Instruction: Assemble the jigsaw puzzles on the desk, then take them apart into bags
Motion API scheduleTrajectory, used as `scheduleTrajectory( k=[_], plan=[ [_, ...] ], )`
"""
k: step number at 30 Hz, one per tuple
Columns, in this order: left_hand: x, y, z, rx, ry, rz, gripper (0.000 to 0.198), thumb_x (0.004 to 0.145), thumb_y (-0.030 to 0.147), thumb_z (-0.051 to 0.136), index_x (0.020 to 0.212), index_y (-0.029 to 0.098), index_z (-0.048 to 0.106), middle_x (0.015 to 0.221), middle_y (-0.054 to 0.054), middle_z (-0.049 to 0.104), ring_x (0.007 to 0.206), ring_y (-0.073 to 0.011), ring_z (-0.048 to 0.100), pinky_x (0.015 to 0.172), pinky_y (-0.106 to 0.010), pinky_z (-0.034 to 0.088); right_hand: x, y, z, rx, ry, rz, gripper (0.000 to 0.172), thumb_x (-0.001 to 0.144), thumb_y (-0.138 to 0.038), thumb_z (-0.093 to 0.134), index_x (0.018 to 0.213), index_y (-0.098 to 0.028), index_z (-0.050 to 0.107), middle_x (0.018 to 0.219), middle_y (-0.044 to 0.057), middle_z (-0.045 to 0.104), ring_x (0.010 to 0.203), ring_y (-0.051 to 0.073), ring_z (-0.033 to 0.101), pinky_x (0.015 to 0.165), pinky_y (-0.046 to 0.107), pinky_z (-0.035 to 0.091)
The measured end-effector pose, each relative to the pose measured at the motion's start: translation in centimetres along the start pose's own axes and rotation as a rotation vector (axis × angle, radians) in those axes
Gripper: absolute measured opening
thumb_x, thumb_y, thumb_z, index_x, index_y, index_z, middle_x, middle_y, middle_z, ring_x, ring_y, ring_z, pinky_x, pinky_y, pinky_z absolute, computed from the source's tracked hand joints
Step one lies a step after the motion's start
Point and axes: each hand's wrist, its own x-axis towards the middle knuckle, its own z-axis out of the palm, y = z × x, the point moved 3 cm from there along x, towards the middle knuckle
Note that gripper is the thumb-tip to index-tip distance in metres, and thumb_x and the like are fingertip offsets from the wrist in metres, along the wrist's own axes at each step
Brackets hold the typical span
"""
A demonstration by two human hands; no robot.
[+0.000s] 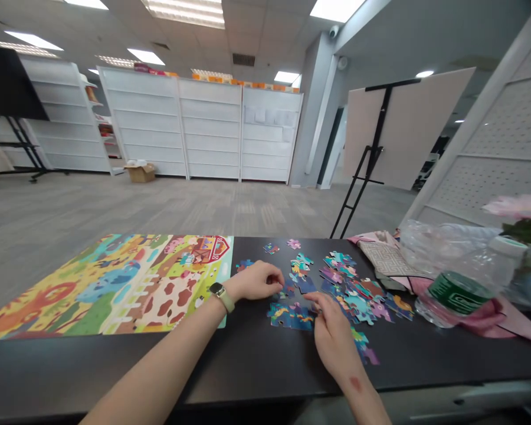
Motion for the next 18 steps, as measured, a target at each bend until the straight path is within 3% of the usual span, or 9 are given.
scheduleTrajectory(
  k=[3,7,13,18],
  plan=[
    [-0.1,-0.8,-0.5,0.067,0.122,-0.036,0.023,0.085,0.017,0.057,0.103,0.018,0.071,0.102,-0.007,0.071,0.094,-0.0221,0.064,0.089,-0.032,0.048,0.1,0.4,0.0,0.015,-0.011,0.051,0.045,0.072,-0.009,0.036,0.106,-0.022,0.063,0.111,0.007,0.065,0.108,0.024,0.058,0.098,0.043,0.045],
    [-0.4,-1.6,0.2,0.109,0.075,0.032,0.038,0.081,0.024,0.066,0.118,0.022,0.067,0.126,-0.006,0.066,0.117,-0.0261,0.057,0.104,-0.037,0.042,0.1,0.2,0.0,0.027,0.002,0.037,0.045,0.068,-0.011,0.039,0.103,-0.023,0.065,0.109,0.006,0.067,0.109,0.025,0.058,0.100,0.044,0.044],
    [-0.2,-2.0,0.9,0.120,0.054,0.016,0.036,0.085,0.026,0.066,0.121,0.022,0.065,0.118,-0.006,0.069,0.111,-0.0246,0.060,0.100,-0.036,0.045,0.1,1.1,-0.1,0.188,0.042,0.142,0.047,0.071,-0.012,0.039,0.110,-0.024,0.062,0.115,0.007,0.068,0.099,0.022,0.066,0.091,0.040,0.052],
    [0.1,-1.6,0.9,0.119,0.053,0.017,0.027,0.088,0.020,0.061,0.114,0.022,0.067,0.111,-0.005,0.071,0.104,-0.0225,0.063,0.095,-0.033,0.047,0.2,1.8,0.1,0.324,0.066,0.166,0.046,0.072,-0.012,0.040,0.112,-0.023,0.059,0.114,0.008,0.068,0.102,0.021,0.067,0.094,0.039,0.052]
  ],
)
